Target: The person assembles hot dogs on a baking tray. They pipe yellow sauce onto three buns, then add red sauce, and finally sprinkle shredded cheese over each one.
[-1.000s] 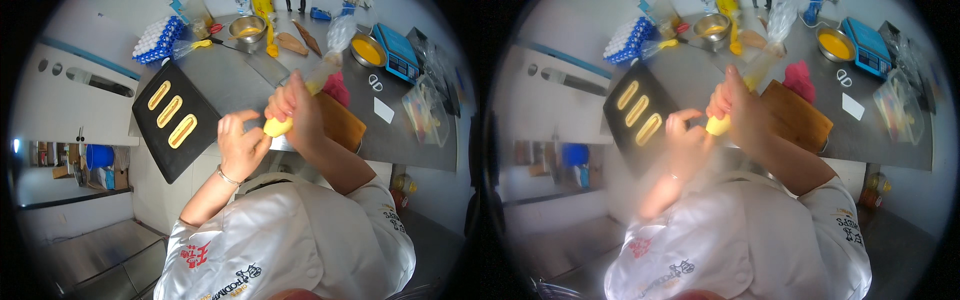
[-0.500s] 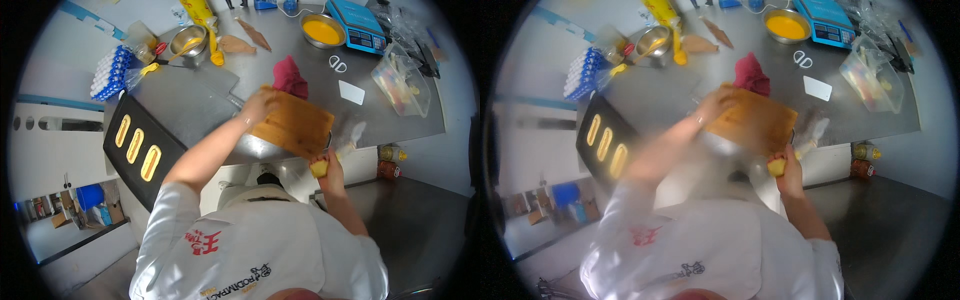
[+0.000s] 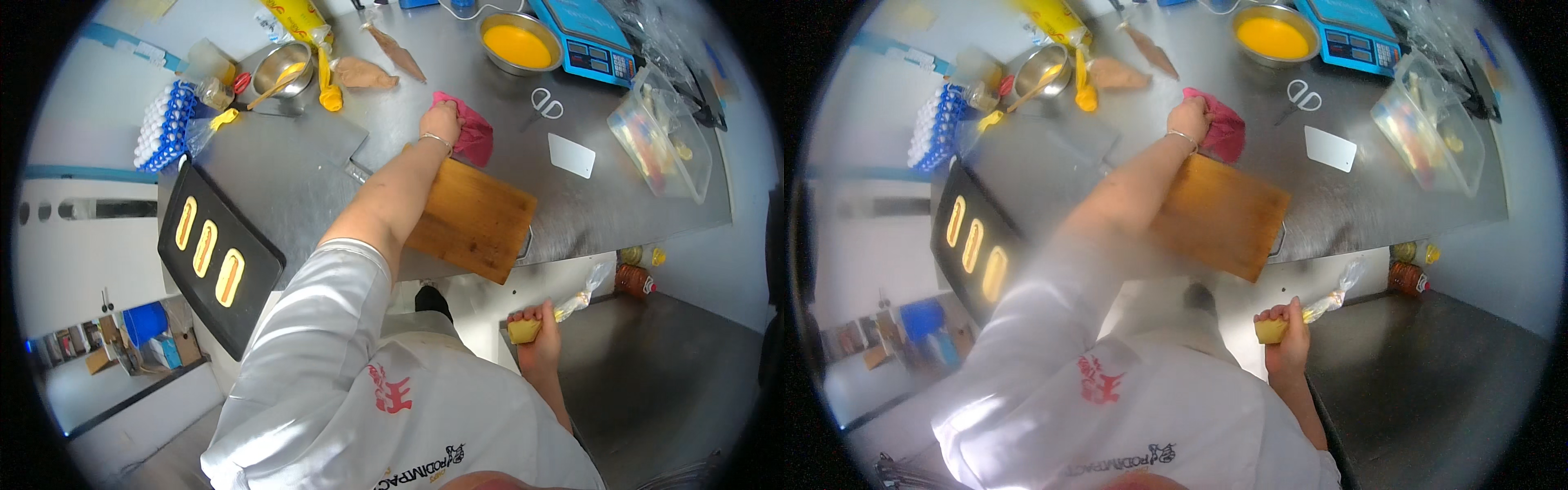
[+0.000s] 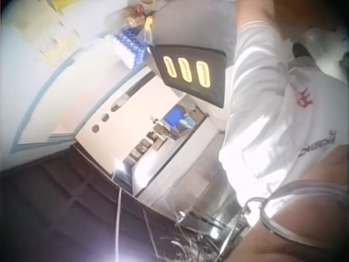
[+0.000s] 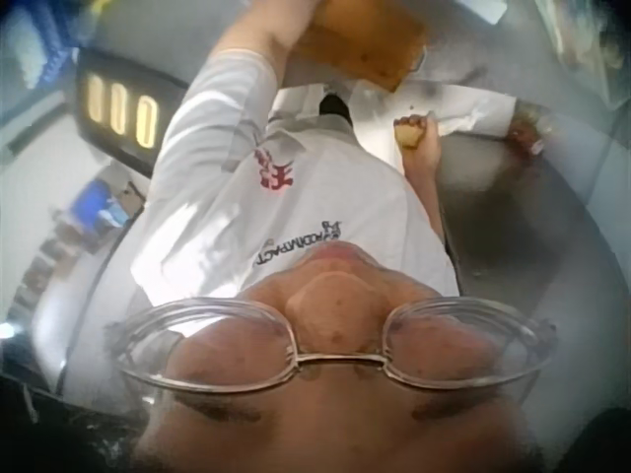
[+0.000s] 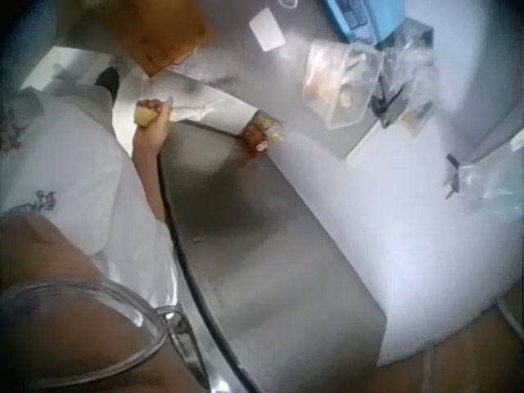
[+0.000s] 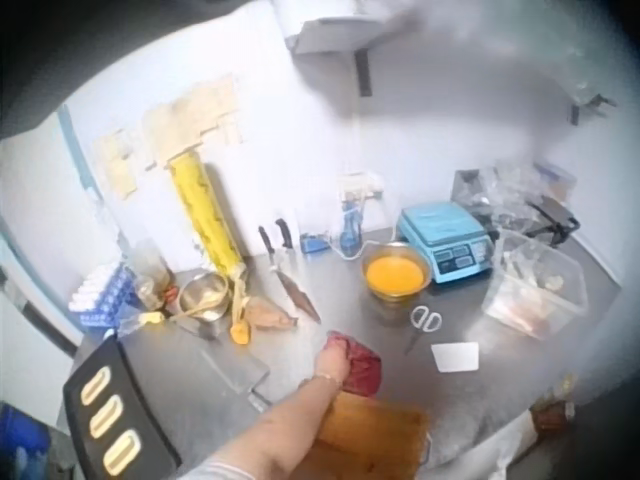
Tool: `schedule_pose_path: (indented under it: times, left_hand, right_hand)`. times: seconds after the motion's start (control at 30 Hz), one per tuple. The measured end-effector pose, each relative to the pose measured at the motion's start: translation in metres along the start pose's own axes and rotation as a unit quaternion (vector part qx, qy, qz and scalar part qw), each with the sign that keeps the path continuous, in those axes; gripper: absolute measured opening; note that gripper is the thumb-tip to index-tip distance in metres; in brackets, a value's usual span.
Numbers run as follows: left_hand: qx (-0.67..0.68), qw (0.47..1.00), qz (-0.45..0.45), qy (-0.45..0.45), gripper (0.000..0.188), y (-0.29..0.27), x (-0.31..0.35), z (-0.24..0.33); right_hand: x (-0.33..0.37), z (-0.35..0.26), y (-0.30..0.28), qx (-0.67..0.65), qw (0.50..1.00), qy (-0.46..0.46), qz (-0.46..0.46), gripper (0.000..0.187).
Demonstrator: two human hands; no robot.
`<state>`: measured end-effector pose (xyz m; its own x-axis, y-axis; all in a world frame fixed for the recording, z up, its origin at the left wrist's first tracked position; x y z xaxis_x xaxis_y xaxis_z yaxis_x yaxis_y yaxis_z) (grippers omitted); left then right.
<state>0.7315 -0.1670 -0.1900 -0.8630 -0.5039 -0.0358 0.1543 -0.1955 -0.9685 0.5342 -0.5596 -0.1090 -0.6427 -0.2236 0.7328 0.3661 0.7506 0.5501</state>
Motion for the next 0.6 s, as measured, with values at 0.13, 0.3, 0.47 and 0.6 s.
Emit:
schedule_pose_path:
  times: [0.13,0.3,0.47,0.6]
  left_hand:
    - [0.124,0.989,-0.048,0.069,0.035,-0.007,0.024,-0.018]
    - [0.221,0.943,0.147,0.2,0.049,-0.095,0.216,-0.038]
    - [0.138,0.95,-0.279,-0.011,0.048,-0.021,0.459,-0.133]
    - [-0.014,0.852,-0.496,-0.17,0.073,0.094,0.547,-0.251]
  right_hand:
    - [-0.005,0.005,0.031,0.119,0.991,-0.002,-0.062,0.02]
    - [-0.003,0.02,0.062,0.301,0.936,-0.006,-0.181,0.007]
    - [-0.007,0.061,0.073,0.43,0.864,0.037,-0.261,0.026]
    - [-0.007,0.105,0.088,0.477,0.812,0.081,-0.325,0.029]
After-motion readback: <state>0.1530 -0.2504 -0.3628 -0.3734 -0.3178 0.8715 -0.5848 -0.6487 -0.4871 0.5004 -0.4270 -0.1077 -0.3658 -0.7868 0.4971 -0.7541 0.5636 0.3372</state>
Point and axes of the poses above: each hand's wrist, its own x-axis away from the middle knuckle, its own y-axis out of the palm, z = x × y, the point moved 4 cm from there along -x, towards the middle knuckle, and after that the axes turned 11 degrees about -x, right-handed, at the moved point
